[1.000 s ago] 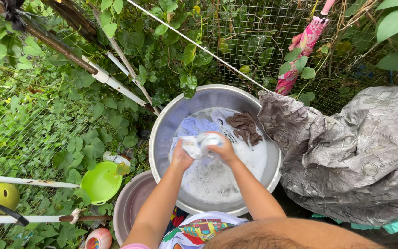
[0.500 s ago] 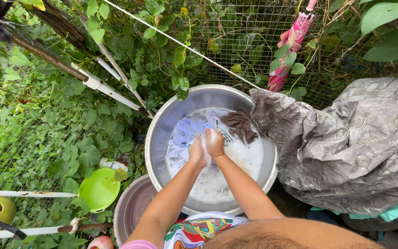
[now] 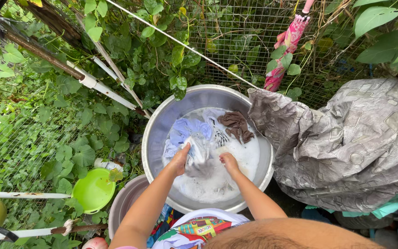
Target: The person hand washes clothes by lathering, scrubbing, and wringing garments in a basin filled with soapy water.
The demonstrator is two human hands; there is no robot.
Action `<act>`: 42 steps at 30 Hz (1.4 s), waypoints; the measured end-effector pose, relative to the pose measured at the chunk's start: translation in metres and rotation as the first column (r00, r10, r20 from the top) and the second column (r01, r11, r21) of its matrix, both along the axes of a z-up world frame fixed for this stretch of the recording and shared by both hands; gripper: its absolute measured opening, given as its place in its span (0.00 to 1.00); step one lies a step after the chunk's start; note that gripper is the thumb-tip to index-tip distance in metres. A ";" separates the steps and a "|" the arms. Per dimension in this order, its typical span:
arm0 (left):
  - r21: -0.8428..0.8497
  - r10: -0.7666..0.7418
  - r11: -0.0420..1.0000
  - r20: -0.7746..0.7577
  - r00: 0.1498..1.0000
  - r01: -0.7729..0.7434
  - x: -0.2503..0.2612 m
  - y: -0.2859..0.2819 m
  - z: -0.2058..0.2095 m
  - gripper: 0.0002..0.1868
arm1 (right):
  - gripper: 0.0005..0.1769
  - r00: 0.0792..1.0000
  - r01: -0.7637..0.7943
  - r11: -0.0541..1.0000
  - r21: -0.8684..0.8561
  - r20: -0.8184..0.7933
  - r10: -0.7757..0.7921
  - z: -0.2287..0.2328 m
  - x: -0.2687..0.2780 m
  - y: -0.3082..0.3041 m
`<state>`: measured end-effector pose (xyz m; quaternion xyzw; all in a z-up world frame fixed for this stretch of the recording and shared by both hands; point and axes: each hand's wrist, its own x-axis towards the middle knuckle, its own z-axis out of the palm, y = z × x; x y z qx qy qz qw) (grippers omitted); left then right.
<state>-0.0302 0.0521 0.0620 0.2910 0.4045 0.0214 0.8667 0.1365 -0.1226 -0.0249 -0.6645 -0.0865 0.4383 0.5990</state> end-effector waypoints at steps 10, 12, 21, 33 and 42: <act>0.031 -0.068 0.998 0.205 0.976 0.063 -0.016 0.010 0.029 0.35 | 0.41 0.834 -0.054 0.998 0.027 -0.549 0.060 0.022 -0.026 0.031; 0.174 -0.189 0.969 0.053 0.981 0.177 -0.021 0.016 0.012 0.35 | 0.20 0.894 -0.023 0.966 0.258 -0.428 0.135 0.030 -0.029 0.043; 0.871 -0.221 -0.095 -0.490 0.843 0.481 -0.009 0.052 0.005 0.33 | 0.21 0.044 -0.684 0.672 -0.285 0.903 0.428 0.096 0.015 0.104; 0.982 -0.470 -0.006 -0.171 0.866 0.191 0.000 0.062 0.171 0.18 | 0.20 0.290 -0.778 0.606 -0.165 0.761 0.580 0.286 0.035 0.096; 0.879 -0.429 0.476 0.221 0.876 0.012 -0.004 0.063 0.146 0.16 | 0.19 0.333 -0.666 0.715 -0.212 0.773 0.540 0.314 0.091 0.056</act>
